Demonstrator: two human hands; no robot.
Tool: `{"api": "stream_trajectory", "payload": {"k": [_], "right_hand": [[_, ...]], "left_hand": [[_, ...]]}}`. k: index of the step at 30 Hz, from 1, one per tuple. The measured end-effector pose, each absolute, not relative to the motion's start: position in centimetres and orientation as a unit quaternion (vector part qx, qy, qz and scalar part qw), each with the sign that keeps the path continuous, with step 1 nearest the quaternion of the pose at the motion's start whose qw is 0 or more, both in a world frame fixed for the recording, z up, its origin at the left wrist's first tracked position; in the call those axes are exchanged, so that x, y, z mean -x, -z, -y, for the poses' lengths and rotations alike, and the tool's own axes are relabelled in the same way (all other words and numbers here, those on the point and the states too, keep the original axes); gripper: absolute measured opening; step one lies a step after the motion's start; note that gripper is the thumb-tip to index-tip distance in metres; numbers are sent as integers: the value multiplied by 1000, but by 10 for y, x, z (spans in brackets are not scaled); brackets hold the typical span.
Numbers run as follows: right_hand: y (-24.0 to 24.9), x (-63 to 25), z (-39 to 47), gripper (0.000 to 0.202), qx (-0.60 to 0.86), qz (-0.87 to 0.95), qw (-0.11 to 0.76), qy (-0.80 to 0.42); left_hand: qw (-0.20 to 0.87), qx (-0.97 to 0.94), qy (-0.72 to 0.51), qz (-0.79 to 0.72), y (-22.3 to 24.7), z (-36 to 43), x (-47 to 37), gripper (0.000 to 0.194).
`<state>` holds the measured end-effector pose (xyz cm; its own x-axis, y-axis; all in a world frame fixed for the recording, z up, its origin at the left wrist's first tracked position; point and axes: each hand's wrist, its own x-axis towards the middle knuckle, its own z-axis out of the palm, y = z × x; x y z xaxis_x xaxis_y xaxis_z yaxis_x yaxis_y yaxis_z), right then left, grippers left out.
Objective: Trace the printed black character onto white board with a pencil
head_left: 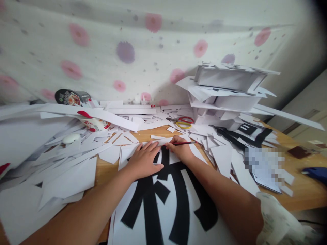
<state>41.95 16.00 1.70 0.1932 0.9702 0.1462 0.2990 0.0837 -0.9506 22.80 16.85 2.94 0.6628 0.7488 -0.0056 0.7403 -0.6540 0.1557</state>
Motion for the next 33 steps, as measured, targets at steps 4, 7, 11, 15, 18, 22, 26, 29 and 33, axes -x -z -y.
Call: {"api": "stream_trajectory", "payload": {"k": [4,7,11,15,18,22,26,29,33], "right_hand": [[-15,-421,-162,19,598,537,495,-331],[-14,-422,-162,19,606,530,495,-326],[-15,-423,-162,19,611,526,495,-324],[-17,-423,-162,20,618,523,494,-318],[-16,-424,-161,20,624,523,494,-304],[-17,-424,-160,21,636,523,494,-279],[-21,-425,-157,22,649,523,489,-258],[-22,-426,-157,22,656,520,489,-246],[-19,-428,-158,21,657,515,493,-244]], "left_hand": [[72,-907,-29,-413,-30,-168,-229,73],[70,-906,-27,-416,-31,-168,-229,73],[69,-907,-28,-415,-30,-169,-230,72],[71,-907,-35,-413,-28,-170,-229,72],[72,-907,-36,-414,-28,-170,-229,71],[74,-906,-35,-416,-29,-169,-229,71],[79,-906,-38,-415,-30,-169,-229,70],[80,-905,-40,-415,-29,-170,-229,69],[75,-906,-37,-415,-29,-170,-229,70]]}}
